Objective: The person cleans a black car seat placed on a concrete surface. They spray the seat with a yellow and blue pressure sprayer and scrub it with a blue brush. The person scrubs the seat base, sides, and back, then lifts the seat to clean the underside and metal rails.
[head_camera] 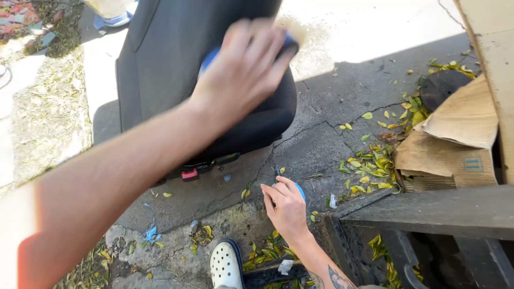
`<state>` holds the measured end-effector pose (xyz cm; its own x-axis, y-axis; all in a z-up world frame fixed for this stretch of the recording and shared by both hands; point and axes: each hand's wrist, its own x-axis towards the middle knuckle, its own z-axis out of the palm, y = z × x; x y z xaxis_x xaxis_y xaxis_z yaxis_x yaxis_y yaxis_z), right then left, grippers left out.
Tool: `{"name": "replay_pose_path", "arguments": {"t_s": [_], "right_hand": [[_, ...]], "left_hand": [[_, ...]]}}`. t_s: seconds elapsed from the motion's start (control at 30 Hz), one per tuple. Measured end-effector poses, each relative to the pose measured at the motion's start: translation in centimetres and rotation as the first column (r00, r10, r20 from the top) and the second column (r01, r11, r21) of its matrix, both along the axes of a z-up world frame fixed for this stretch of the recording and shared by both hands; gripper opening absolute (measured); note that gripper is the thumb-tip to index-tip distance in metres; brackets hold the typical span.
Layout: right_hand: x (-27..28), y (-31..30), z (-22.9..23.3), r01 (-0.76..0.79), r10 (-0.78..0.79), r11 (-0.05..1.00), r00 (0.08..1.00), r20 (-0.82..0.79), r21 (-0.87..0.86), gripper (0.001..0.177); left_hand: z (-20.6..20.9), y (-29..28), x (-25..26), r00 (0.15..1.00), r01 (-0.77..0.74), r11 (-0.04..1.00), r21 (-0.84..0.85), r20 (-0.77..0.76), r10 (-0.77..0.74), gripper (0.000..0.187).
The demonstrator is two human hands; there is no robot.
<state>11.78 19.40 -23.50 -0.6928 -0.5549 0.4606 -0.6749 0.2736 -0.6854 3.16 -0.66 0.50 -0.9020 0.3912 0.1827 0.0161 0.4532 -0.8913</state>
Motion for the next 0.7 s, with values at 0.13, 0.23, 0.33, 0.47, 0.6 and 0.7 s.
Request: {"name": "replay_pose_path", "arguments": {"t_s": [0.13, 0.23, 0.33, 0.47, 0.6, 0.7], "right_hand": [[0.4, 0.4, -0.1, 0.003, -0.004, 0.999, 0.999, 0.032, 0.048, 0.014], [0.5, 0.1, 0.1, -0.007, 0.006, 0.999, 0.999, 0.037, 0.038, 0.014], [0.8, 0.4, 0.5, 0.009, -0.010, 1.000, 0.999, 0.042, 0.014, 0.011], [0.6, 0.0, -0.8, 0.036, -0.041, 0.997, 0.997, 0.072, 0.069, 0.013], [0.7, 0.7, -1.1, 0.025, -0.028, 0.999, 0.996, 0.080, 0.036, 0.014], [0.2, 0.2, -2.8, 0.031, -0.035, 0.998, 0.997, 0.074, 0.059, 0.017]], "left_hand": [[0.4, -0.4, -0.8, 0.955, 0.053, 0.999, 0.006, -0.293, -0.049, 0.032], [-2.3, -1.0, 5.7, 0.993, 0.002, 0.999, -0.046, -0.117, -0.008, 0.042], [-3.2, -1.0, 7.2, 0.998, 0.011, 1.000, 0.025, 0.055, -0.013, 0.045], [1.1, 0.0, -0.6, 0.974, 0.078, 0.994, 0.074, -0.218, -0.061, 0.026], [-0.9, 0.7, 1.4, 0.922, 0.028, 0.998, 0.050, -0.387, -0.006, 0.023], [-5.6, -1.4, 6.8, 0.989, 0.079, 0.981, 0.179, -0.138, -0.054, 0.042]]}}
